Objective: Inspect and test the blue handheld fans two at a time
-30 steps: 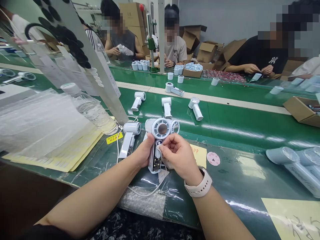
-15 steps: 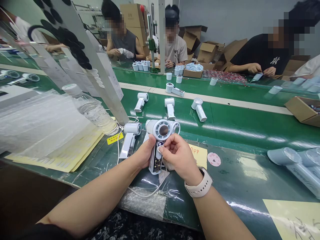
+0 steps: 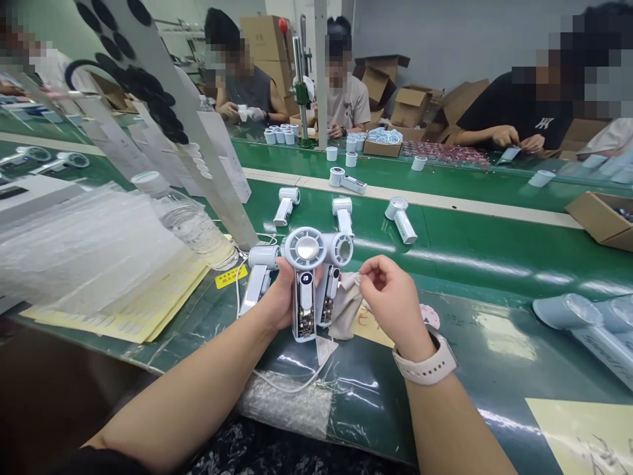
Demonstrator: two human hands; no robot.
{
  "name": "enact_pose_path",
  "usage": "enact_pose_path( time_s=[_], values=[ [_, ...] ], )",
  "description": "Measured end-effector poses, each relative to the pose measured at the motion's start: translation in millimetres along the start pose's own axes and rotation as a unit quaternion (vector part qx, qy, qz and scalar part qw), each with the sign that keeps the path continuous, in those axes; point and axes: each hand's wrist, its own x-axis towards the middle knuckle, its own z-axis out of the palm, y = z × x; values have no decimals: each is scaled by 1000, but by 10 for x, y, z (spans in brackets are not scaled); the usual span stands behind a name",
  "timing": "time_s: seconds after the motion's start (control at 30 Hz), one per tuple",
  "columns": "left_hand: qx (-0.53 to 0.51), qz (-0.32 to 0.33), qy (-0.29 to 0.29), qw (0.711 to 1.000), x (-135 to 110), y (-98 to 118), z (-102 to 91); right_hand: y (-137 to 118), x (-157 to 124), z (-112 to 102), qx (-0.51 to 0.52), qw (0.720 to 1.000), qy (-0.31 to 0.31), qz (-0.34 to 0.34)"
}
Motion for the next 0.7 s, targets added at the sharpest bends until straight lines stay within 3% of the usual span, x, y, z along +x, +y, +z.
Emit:
enact_pose_path(
  time_s=[0.07, 0.1, 0.17, 0.23, 0.3, 0.4, 0.47, 0.6, 0.7],
  values=[
    [-2, 12, -1, 1000, -25, 56, -1, 59, 17, 46, -52, 996, 55, -39],
    [2, 17, -4, 1000, -43, 84, -8, 71, 9, 90, -30, 997, 52, -44],
    [40, 30, -18, 999, -80, 138, -36, 57, -31, 182, 90, 995, -50, -9],
    [111, 49, -37, 992, -97, 188, -81, 13, -76, 233, 212, 957, -193, 50],
    [158, 74, -40, 984, -76, 229, -124, -26, -98, 218, 267, 929, -247, 74],
    [117, 117, 13, 986, -1, 269, -145, -31, -79, 142, 272, 942, -180, 73],
    [51, 106, 43, 992, 37, 282, -124, -5, -53, 123, 262, 952, -134, 81],
    [-18, 36, 39, 998, 19, 277, -54, 9, -29, 170, 281, 948, -103, 104],
    [2, 48, 15, 999, -27, 250, -24, -53, -55, 184, 318, 936, -112, 100]
  ],
)
